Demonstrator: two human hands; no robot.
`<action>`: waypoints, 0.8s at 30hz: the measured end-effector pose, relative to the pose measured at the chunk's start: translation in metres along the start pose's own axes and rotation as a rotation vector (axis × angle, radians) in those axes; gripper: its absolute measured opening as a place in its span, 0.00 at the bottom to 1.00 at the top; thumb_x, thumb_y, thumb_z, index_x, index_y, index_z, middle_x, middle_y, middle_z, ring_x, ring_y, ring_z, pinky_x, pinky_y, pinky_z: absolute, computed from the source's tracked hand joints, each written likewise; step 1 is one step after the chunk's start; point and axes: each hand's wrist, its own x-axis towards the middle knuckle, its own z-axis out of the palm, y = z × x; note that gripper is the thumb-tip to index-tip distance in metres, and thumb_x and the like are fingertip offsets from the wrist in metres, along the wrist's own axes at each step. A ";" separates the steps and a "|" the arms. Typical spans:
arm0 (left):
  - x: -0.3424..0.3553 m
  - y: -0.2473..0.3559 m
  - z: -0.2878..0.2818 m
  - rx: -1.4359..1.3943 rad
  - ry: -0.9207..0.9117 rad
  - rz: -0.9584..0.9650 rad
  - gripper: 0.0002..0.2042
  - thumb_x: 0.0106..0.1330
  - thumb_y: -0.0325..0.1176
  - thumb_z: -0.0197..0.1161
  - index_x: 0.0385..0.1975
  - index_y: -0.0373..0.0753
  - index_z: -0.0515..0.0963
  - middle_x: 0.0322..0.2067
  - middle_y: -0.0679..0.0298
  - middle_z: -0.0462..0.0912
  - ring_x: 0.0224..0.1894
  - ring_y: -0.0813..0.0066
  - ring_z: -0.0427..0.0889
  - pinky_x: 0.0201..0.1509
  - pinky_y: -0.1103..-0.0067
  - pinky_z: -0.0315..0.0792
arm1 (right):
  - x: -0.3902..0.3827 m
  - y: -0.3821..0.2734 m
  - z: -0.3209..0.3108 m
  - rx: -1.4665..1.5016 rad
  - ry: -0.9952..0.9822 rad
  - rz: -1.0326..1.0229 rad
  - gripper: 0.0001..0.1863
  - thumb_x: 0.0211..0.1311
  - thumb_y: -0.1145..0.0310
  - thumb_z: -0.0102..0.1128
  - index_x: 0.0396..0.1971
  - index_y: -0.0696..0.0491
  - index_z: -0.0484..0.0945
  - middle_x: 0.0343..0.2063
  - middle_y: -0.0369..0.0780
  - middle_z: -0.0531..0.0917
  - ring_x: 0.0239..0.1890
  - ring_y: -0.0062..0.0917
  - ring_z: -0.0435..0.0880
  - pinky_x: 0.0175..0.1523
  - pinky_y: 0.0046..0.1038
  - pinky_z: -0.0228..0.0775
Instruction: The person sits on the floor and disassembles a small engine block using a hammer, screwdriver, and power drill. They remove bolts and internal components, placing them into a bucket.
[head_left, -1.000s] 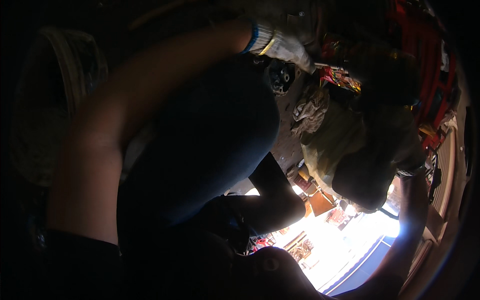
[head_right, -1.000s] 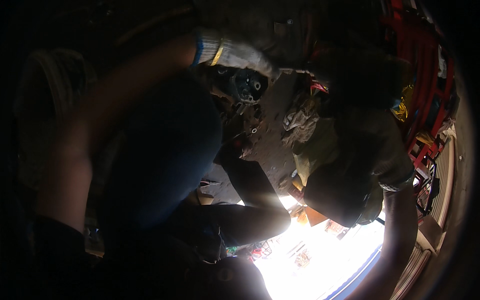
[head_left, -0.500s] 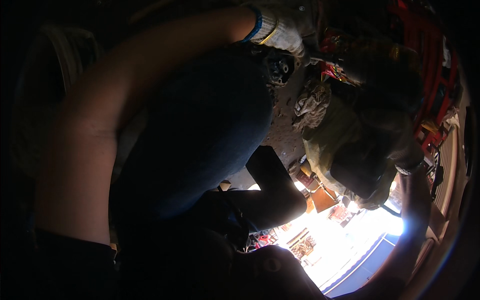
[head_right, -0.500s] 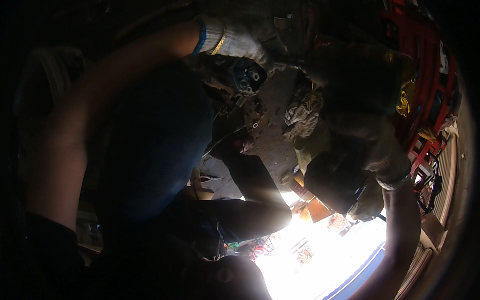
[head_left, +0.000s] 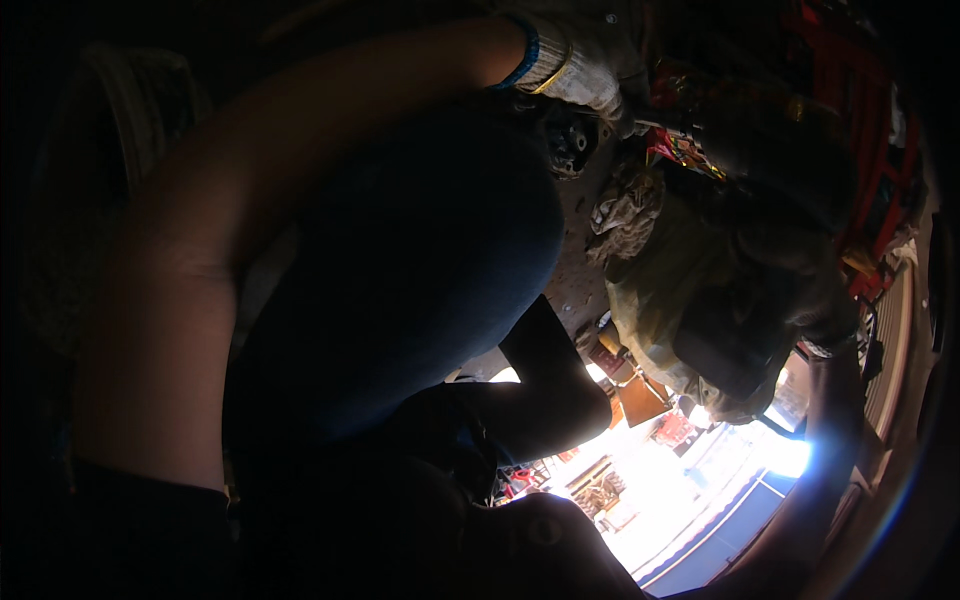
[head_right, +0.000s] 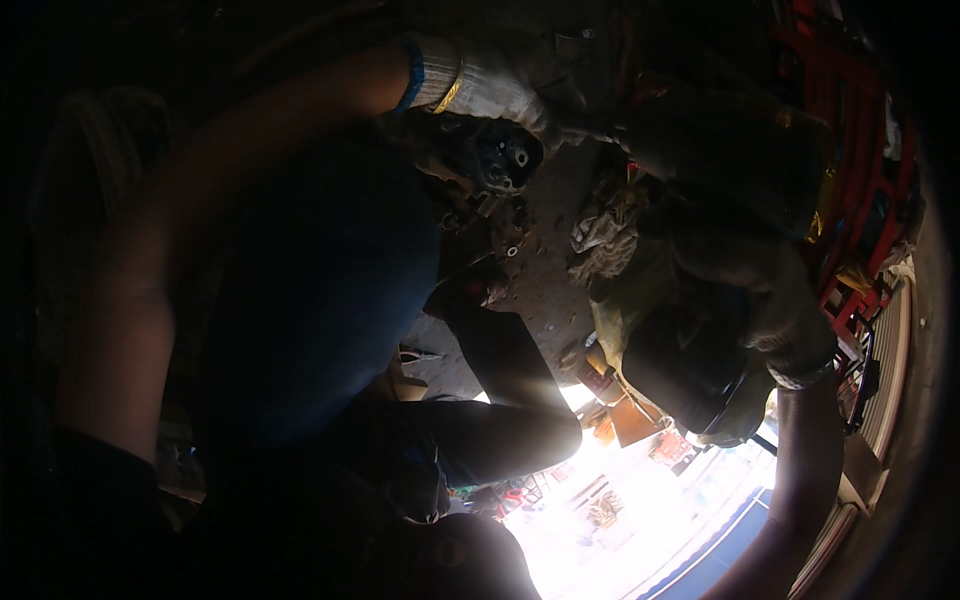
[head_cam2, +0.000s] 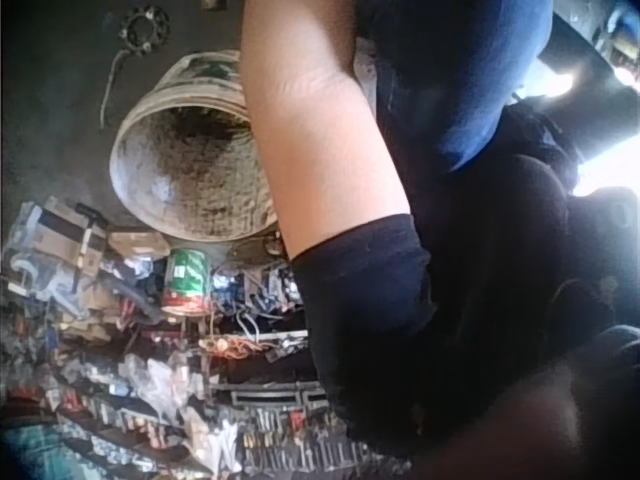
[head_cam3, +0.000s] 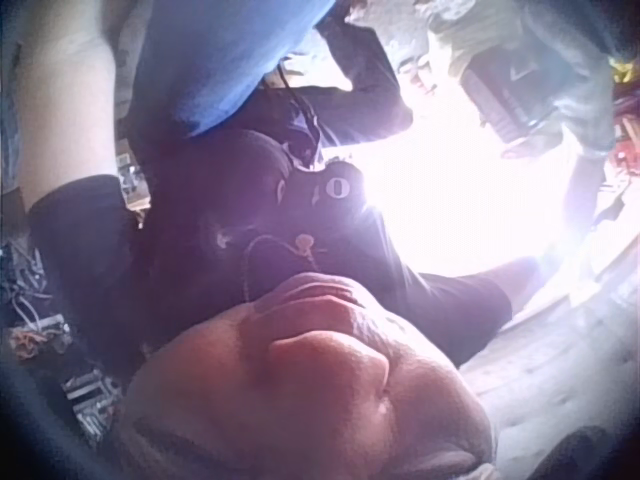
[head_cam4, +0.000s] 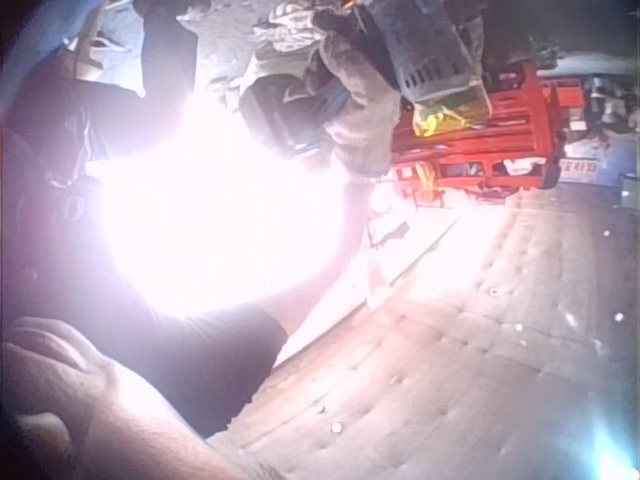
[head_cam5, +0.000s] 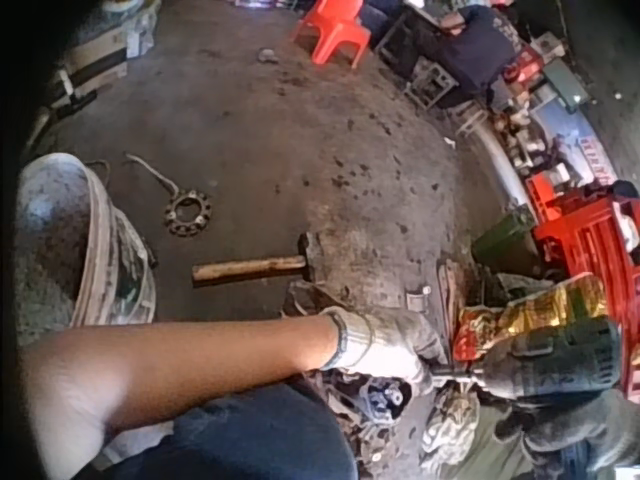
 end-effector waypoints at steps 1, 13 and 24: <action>0.000 0.000 0.000 0.001 -0.001 0.003 0.15 0.62 0.43 0.66 0.42 0.40 0.84 0.39 0.57 0.85 0.43 0.60 0.82 0.47 0.67 0.75 | 0.000 -0.001 0.001 0.085 0.034 0.066 0.15 0.59 0.77 0.70 0.47 0.58 0.84 0.46 0.38 0.85 0.45 0.22 0.85 0.48 0.27 0.82; -0.002 0.005 -0.002 -0.009 -0.012 0.011 0.15 0.61 0.43 0.67 0.42 0.41 0.85 0.38 0.57 0.86 0.43 0.60 0.82 0.47 0.67 0.75 | 0.018 -0.006 -0.005 0.045 0.099 0.049 0.16 0.52 0.71 0.75 0.42 0.54 0.83 0.27 0.35 0.83 0.29 0.18 0.84 0.32 0.22 0.79; 0.000 0.004 0.000 0.002 -0.009 0.010 0.15 0.61 0.44 0.68 0.42 0.41 0.85 0.38 0.57 0.86 0.42 0.61 0.83 0.47 0.67 0.75 | 0.004 0.012 0.003 -0.050 0.131 -0.010 0.19 0.54 0.72 0.73 0.48 0.56 0.83 0.43 0.38 0.85 0.40 0.23 0.86 0.40 0.25 0.82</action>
